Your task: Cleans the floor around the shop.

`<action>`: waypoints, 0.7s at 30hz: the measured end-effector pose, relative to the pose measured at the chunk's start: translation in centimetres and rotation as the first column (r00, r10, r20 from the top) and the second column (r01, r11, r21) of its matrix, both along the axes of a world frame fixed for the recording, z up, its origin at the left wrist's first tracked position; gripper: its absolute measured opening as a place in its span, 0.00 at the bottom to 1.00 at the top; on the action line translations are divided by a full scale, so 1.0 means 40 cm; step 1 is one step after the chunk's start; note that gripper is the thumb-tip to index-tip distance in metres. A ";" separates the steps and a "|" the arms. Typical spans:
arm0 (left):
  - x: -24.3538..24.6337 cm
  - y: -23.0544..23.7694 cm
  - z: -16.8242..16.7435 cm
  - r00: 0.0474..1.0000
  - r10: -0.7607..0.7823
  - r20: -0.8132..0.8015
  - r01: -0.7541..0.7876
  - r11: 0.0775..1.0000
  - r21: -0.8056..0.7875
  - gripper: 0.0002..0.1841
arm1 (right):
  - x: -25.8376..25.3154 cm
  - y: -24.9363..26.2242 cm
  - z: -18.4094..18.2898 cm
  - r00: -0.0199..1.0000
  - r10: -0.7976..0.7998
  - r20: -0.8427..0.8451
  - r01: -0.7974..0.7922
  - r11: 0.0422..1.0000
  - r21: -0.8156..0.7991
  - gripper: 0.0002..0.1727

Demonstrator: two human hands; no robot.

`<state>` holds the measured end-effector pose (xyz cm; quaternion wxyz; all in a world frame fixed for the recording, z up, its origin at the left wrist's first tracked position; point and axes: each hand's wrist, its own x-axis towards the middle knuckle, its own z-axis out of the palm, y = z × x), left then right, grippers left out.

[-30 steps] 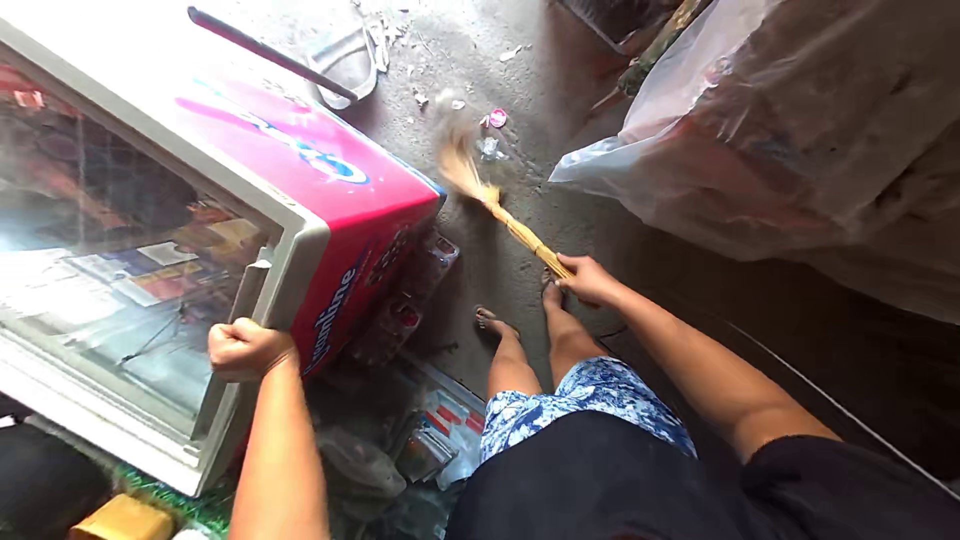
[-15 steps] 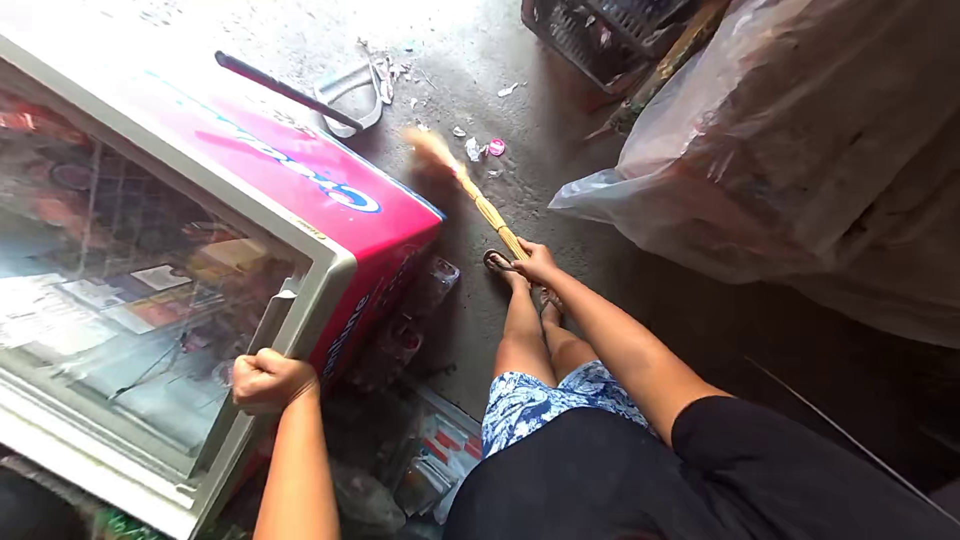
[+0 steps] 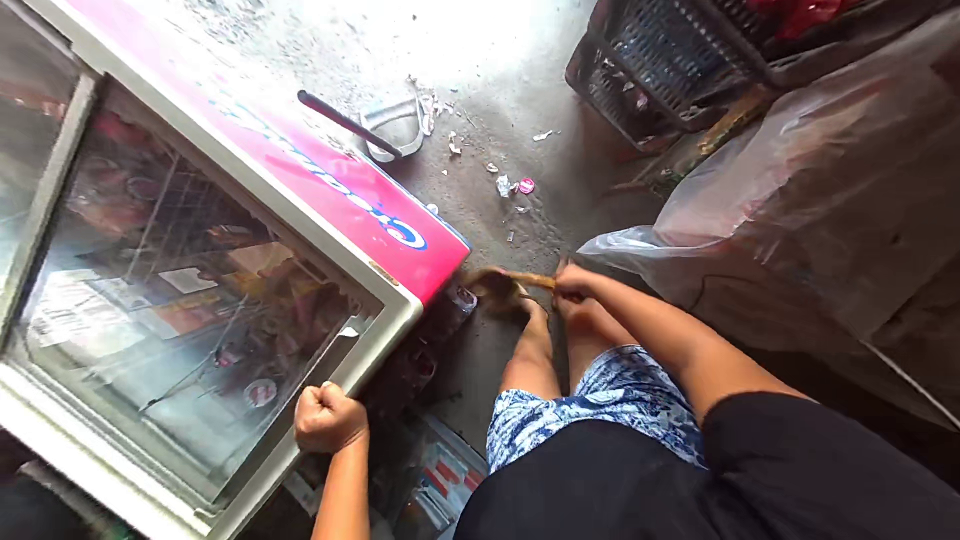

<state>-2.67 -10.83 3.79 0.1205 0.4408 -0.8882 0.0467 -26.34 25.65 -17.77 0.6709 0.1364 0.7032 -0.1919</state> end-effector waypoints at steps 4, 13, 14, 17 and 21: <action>-0.006 -0.002 -0.004 1.000 -0.004 -0.018 0.005 1.000 0.003 0.21 | -0.219 -0.125 -0.113 0.994 -0.085 -0.072 0.077 0.992 -0.097 0.15; -0.068 0.016 0.058 0.979 0.098 0.176 -0.120 0.986 0.118 0.21 | -0.520 -0.243 -0.151 0.996 -0.076 -0.039 0.070 0.989 -0.130 0.24; -0.100 0.018 0.071 0.975 0.129 0.178 -0.147 0.985 0.091 0.22 | -0.543 -0.232 -0.150 0.995 -0.097 -0.030 0.092 0.987 -0.129 0.27; -0.268 0.002 0.099 0.987 0.160 0.011 -0.160 0.985 0.057 0.21 | -0.606 -0.190 -0.140 0.978 -0.206 -0.039 0.199 0.971 -0.131 0.31; -0.569 -0.087 0.103 0.986 0.162 0.031 -0.164 0.941 0.296 0.25 | -0.631 -0.121 -0.077 0.968 -0.206 -0.142 0.177 0.966 -0.190 0.40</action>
